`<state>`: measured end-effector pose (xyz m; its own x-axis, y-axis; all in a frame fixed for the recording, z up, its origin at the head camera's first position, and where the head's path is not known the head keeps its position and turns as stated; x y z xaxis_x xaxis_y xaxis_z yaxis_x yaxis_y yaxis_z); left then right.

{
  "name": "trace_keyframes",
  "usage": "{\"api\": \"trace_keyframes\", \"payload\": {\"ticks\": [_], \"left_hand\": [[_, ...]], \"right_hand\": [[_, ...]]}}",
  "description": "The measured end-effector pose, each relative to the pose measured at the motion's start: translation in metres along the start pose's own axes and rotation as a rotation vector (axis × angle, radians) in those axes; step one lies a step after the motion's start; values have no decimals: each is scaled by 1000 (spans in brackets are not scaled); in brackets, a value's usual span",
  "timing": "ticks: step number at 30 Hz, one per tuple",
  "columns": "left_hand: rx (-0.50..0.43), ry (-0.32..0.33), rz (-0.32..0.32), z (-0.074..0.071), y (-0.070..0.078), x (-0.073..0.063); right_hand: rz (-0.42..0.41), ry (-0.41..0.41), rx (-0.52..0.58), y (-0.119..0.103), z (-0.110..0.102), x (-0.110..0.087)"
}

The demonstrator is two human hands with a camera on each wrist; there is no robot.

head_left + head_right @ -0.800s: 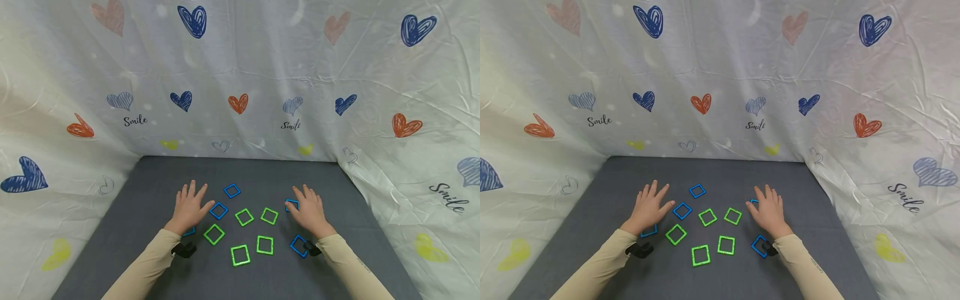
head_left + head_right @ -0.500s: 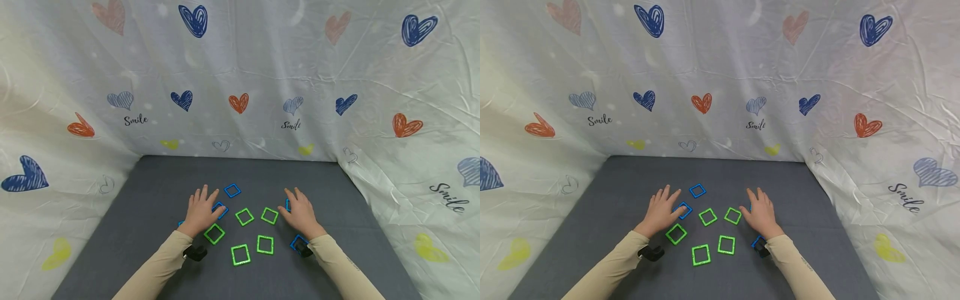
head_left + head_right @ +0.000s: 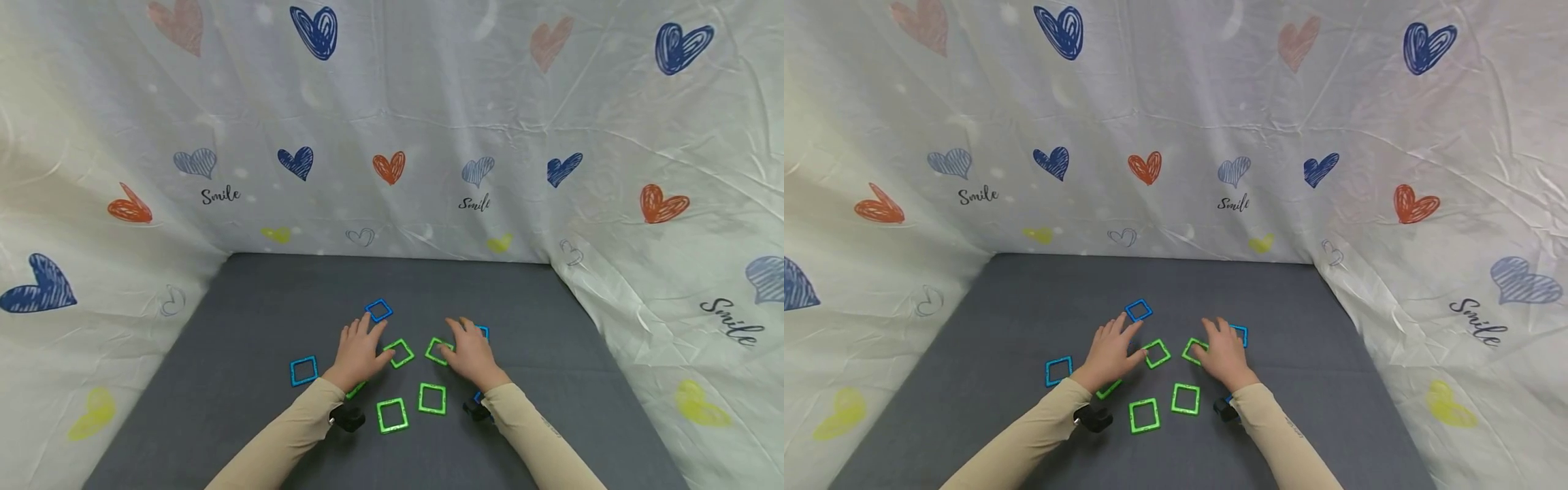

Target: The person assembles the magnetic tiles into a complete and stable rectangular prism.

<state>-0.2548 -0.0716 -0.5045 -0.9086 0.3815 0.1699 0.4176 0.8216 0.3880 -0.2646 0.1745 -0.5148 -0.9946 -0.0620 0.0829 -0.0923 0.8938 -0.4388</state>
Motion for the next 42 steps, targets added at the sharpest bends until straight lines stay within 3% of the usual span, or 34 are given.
{"api": "trace_keyframes", "payload": {"ticks": [11, 25, 35, 42], "left_hand": [[0, 8, 4, 20, 13, 6], [-6, -12, 11, 28, 18, 4], [16, 52, 45, 32, 19, 0], [8, 56, 52, 36, 18, -2]], "right_hand": [[-44, -36, -26, -5, 22, 2], [-30, -47, -80, -4, 34, 5], [-46, -53, -152, -4, 36, 3], [-47, -45, -151, -5, 37, 0]]}}
Point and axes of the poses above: each hand's wrist, its own x-axis towards the middle knuckle, its own z-axis out of the palm, y = z × x, the point moved 3 cm from there along x, towards the middle knuckle, and after that the axes turned 7 degrees about z, right-handed, at the moved point
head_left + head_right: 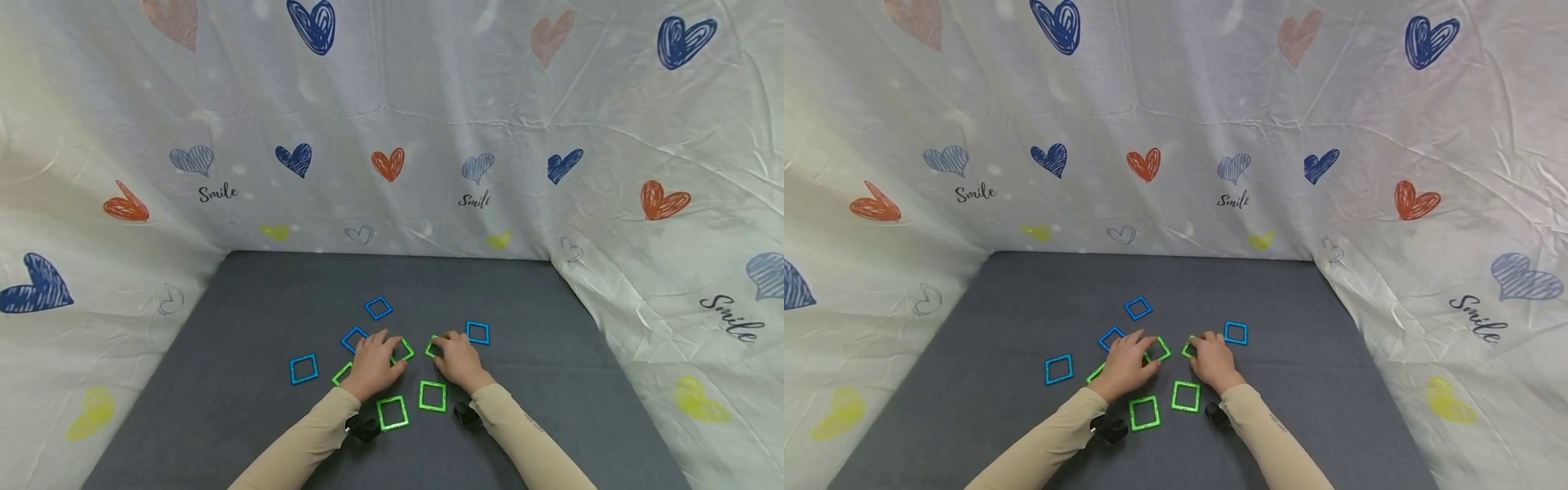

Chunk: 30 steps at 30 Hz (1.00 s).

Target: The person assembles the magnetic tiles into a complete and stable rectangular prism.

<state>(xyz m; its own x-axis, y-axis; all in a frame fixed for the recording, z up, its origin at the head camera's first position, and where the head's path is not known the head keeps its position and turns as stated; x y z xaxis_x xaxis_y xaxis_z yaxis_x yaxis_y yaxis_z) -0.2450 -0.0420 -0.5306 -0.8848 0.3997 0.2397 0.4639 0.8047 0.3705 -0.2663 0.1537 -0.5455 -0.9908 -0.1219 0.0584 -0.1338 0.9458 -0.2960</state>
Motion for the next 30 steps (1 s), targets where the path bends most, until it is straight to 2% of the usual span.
{"api": "trace_keyframes", "payload": {"ticks": [8, 23, 30], "left_hand": [[9, -36, -9, 4, -1, 2], [150, -103, -2, 14, 3, 18], [206, -128, 5, 21, 2, 20]], "right_hand": [[2, 6, 6, 0, 2, -2], [6, 13, 4, -1, 2, -1], [12, 9, 5, -1, 2, 0]]}}
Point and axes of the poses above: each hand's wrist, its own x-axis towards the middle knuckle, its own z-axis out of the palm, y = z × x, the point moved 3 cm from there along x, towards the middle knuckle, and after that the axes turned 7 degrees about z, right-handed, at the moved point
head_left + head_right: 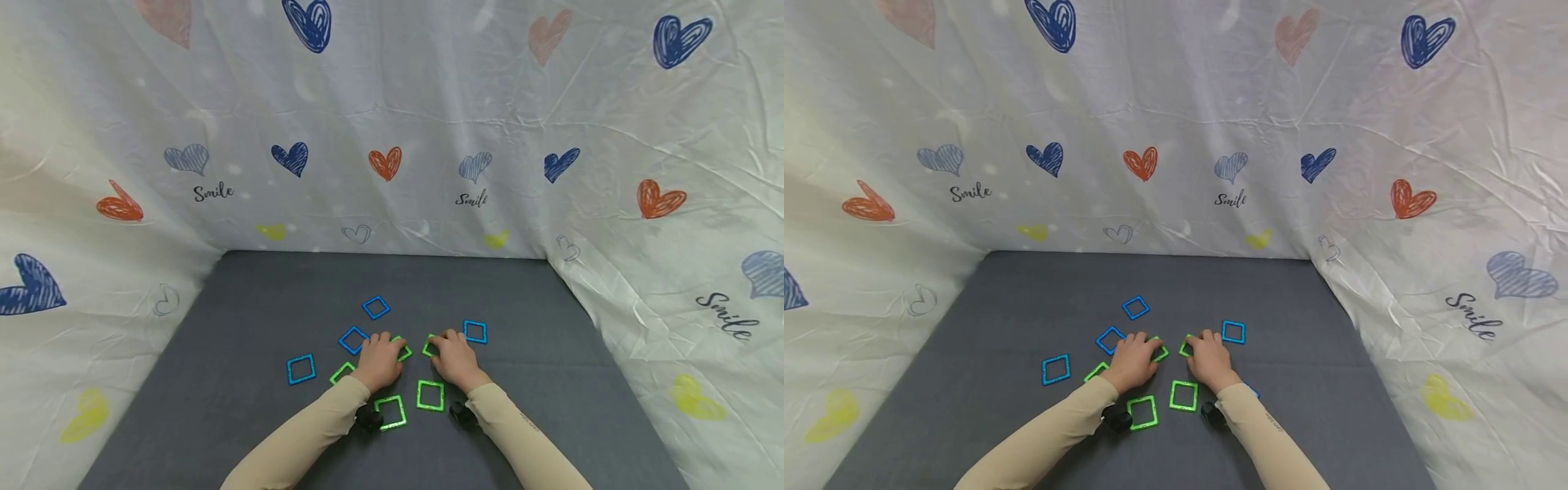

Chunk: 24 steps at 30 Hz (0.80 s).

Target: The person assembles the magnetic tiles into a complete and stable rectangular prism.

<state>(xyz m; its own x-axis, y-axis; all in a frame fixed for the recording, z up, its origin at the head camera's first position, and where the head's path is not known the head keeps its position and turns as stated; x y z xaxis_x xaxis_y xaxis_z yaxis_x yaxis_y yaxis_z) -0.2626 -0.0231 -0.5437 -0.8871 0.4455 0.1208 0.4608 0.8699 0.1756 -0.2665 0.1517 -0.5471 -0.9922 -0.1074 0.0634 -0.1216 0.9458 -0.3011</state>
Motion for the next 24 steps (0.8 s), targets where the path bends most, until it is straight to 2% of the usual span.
{"api": "trace_keyframes", "payload": {"ticks": [24], "left_hand": [[24, 6, 12, -2, 2, 1]], "right_hand": [[14, -11, 15, 0, 0, 0]]}}
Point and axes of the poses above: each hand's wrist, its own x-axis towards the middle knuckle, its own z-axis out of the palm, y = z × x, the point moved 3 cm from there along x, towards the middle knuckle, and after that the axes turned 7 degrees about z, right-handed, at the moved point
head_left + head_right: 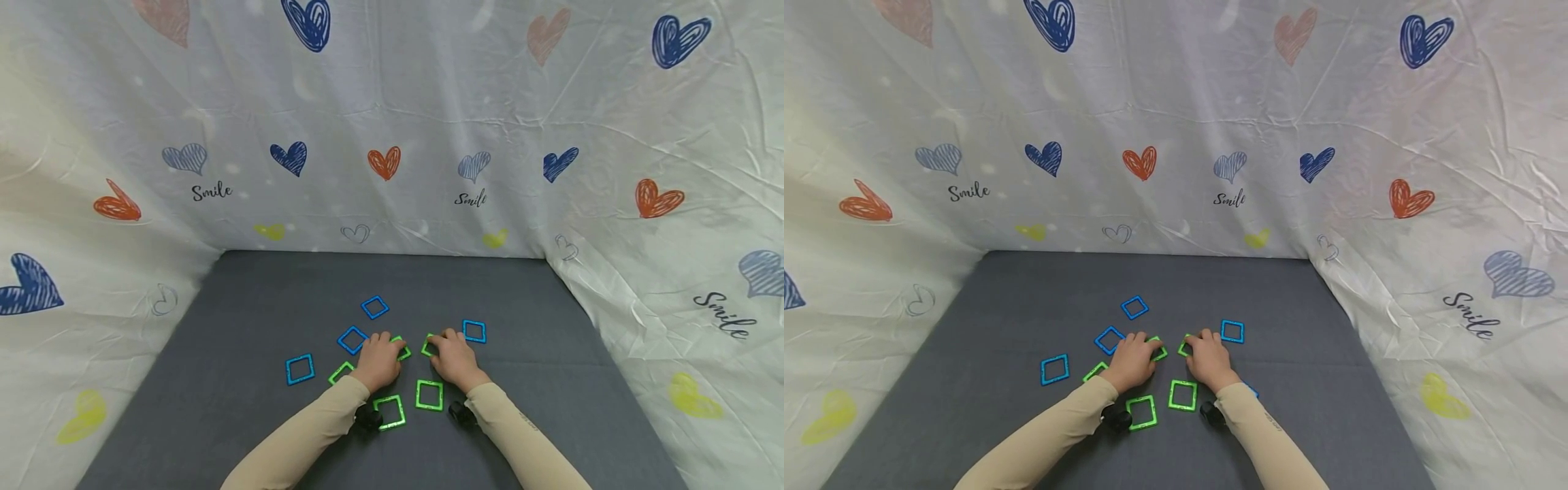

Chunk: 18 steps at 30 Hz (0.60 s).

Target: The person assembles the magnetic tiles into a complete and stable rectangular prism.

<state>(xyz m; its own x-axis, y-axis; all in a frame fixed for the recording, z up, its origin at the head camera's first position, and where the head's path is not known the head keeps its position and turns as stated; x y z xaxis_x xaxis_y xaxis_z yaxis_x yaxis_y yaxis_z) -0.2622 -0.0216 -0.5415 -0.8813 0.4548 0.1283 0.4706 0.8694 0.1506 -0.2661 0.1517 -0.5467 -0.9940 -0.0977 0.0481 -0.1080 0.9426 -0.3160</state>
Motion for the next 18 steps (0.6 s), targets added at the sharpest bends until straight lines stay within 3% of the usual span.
{"api": "trace_keyframes", "payload": {"ticks": [8, 18], "left_hand": [[-31, -30, 14, 1, -2, 3], [-83, -70, 93, 1, -7, 5]], "right_hand": [[1, -6, 7, -2, -2, -1], [-2, -2, -4, -1, -4, 0]]}}
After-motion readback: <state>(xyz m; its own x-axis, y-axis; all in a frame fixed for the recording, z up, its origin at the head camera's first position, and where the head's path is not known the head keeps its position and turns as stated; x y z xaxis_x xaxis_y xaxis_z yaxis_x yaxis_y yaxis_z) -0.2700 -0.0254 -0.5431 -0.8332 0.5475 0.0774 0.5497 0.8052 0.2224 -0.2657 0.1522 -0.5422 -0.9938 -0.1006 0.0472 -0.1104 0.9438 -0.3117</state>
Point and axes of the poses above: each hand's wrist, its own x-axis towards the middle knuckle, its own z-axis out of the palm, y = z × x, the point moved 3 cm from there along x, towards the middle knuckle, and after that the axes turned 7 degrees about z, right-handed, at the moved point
